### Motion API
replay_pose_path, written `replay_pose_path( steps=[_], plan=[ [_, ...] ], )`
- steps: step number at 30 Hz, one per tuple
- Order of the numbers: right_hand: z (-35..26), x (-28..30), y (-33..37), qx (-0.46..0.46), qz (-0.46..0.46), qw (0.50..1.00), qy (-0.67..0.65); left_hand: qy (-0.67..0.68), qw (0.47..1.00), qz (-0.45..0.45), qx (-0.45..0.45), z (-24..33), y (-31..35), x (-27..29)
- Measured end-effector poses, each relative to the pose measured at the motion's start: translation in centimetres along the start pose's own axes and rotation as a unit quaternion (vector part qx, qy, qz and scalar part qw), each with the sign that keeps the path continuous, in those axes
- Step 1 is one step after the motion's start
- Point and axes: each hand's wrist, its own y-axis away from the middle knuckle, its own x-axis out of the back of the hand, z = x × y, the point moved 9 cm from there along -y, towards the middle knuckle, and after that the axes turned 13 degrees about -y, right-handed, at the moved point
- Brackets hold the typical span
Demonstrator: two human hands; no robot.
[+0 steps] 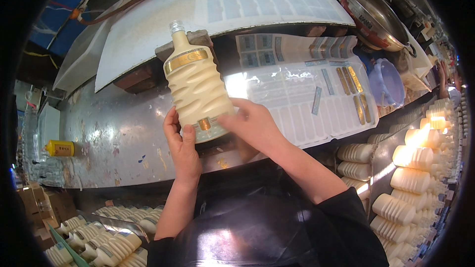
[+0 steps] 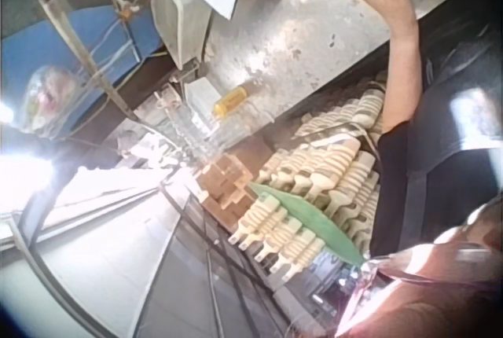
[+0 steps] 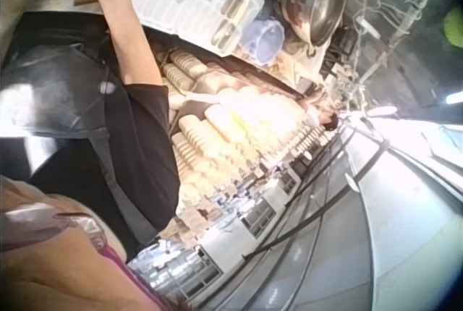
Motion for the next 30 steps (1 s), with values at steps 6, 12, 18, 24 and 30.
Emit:
replay_pose_path(
  steps=[6,12,18,24,30],
  plan=[
    [0.40,0.09,-0.03,-0.003,-0.003,0.999,-0.034,0.017,1.000,-0.003,-0.005,-0.36,-0.08,-0.20],
    [0.80,0.18,-0.43,0.049,0.000,0.999,-0.021,0.027,1.000,-0.001,0.000,-0.36,-0.08,-0.21],
    [0.90,-0.04,-0.30,0.014,0.001,0.998,-0.054,0.010,1.000,0.002,-0.005,-0.35,-0.08,-0.15],
    [0.38,-0.34,0.03,-0.009,-0.029,0.997,-0.077,0.049,0.999,-0.006,0.003,-0.16,-0.13,-0.28],
    [1.05,0.05,-0.31,0.028,-0.067,0.994,-0.082,0.122,0.992,-0.020,-0.005,0.10,0.60,-0.14]
  ],
)
